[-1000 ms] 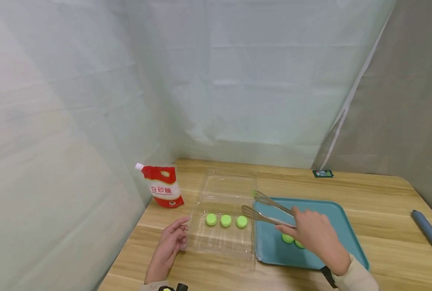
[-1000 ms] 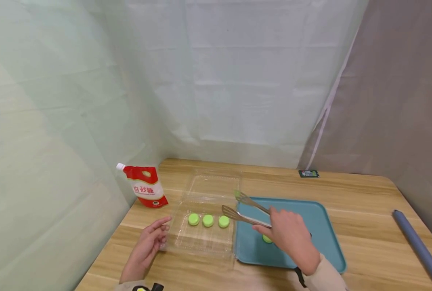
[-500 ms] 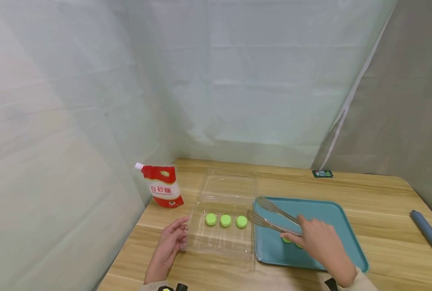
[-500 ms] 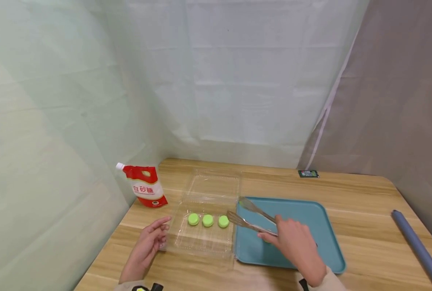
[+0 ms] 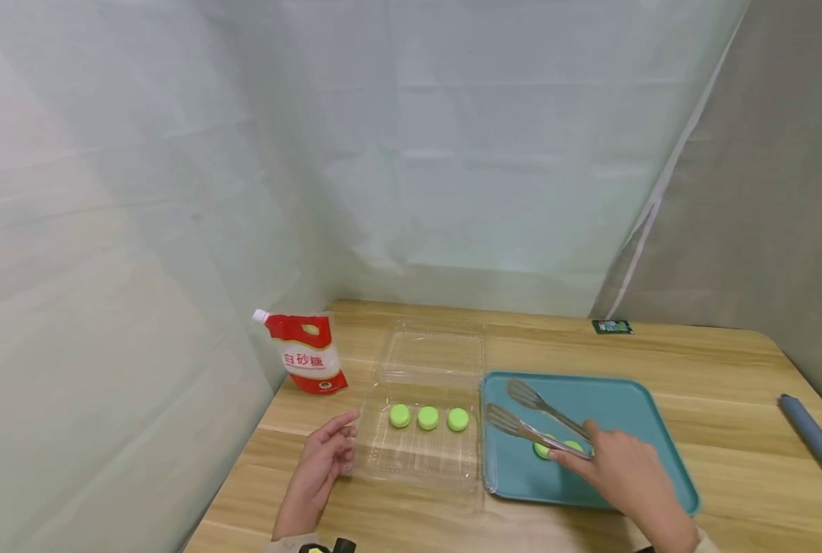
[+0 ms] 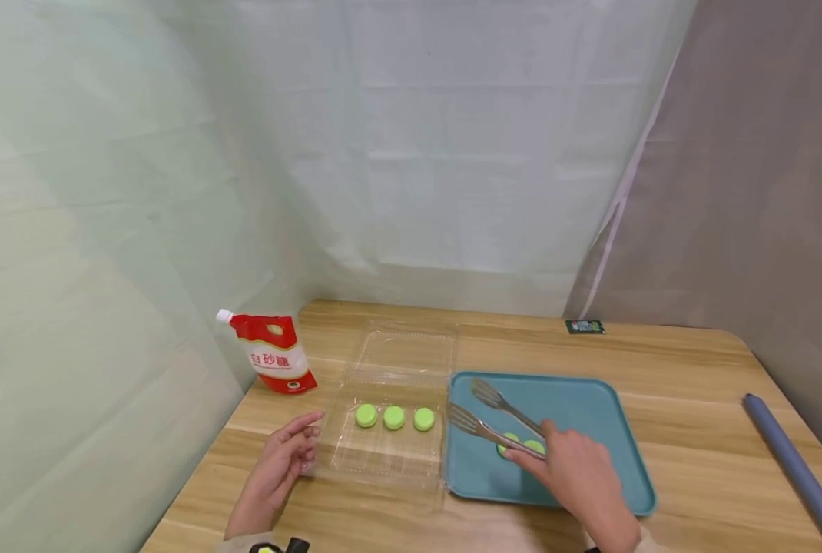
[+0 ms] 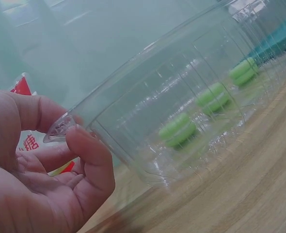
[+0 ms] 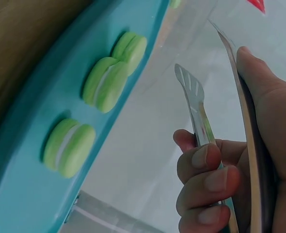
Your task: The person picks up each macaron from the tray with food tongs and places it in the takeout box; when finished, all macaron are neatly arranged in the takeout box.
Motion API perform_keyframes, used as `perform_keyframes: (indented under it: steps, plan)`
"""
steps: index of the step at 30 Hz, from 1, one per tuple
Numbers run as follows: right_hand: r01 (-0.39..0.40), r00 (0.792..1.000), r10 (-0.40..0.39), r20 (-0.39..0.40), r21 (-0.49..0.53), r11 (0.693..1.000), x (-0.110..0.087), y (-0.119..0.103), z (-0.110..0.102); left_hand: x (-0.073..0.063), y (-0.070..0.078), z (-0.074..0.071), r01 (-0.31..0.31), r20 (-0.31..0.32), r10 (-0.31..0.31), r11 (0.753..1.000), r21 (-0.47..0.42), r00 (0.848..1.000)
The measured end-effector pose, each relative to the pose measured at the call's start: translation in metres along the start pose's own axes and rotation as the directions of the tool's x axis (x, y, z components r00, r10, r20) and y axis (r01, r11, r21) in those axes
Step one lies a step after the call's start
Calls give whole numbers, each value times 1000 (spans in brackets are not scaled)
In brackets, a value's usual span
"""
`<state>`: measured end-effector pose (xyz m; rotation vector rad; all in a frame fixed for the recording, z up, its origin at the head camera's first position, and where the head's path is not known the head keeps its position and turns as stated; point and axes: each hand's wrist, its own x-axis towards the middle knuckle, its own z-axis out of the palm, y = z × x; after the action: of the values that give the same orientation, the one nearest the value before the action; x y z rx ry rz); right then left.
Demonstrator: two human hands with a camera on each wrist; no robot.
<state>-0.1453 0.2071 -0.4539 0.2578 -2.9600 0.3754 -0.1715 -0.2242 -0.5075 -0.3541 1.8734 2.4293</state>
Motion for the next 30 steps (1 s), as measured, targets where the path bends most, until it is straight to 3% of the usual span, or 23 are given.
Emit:
perform_keyframes:
  steps: [16,26,30]
  plan:
    - [-78,997,78,-2,-12,997,-16,19,4,0,0,1,11,4,-11,1000,13,1000]
    - [-121,991,121,52,-4,993,-28,30,4,0,2,1,29,-5,-29,1000,12,1000]
    - [-105,992,106,69,-16,994,-34,37,3,1,2,0,32,-7,-32,999,11,999]
